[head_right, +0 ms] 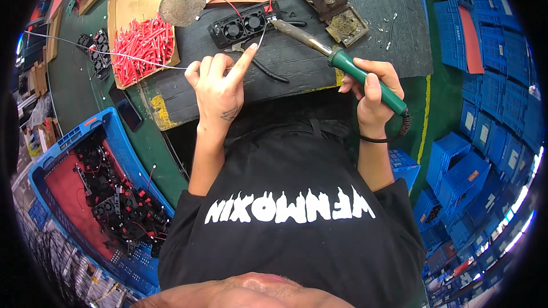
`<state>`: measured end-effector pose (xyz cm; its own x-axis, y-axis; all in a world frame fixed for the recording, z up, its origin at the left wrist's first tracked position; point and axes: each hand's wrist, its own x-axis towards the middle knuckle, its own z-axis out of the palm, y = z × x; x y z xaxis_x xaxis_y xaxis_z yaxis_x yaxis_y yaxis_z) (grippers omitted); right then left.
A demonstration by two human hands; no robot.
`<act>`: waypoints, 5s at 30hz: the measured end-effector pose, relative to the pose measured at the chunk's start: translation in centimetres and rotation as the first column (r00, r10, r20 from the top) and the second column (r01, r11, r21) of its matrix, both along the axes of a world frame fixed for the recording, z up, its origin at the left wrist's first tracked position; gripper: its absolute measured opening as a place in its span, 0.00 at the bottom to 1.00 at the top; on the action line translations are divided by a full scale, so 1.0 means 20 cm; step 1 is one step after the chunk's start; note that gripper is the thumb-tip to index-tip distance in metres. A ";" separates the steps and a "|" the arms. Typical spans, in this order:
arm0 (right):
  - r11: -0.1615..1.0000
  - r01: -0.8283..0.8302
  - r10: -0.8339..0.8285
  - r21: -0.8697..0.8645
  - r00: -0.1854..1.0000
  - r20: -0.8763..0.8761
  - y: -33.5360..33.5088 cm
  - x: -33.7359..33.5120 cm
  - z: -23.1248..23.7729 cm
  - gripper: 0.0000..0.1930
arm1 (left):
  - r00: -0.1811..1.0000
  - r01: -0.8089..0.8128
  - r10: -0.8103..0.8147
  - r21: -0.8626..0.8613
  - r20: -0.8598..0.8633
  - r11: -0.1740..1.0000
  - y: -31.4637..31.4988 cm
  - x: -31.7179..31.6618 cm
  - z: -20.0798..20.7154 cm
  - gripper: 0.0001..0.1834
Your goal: Soldering electrical wires onto a dual-fan cooling module at an industrial workbench.
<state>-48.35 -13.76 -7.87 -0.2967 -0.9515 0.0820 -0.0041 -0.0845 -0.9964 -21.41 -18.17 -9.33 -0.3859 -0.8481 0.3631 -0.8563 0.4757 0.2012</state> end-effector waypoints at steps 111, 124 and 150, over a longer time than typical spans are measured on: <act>0.974 0.223 -0.219 0.040 0.879 0.423 0.13 -0.10 -0.10 0.21 | 0.954 -0.269 0.252 -0.091 -0.164 0.959 -0.43 0.92 0.04 0.11; 0.929 0.337 -0.371 0.154 0.829 0.418 0.14 -0.10 -0.05 0.18 | 0.775 -0.376 0.343 0.049 -0.531 0.925 -0.26 0.84 0.13 0.05; 0.935 0.344 -0.341 0.081 0.819 0.461 0.14 -0.18 -0.05 0.17 | 0.351 0.131 0.264 0.326 -0.898 0.936 -0.05 0.12 0.03 0.02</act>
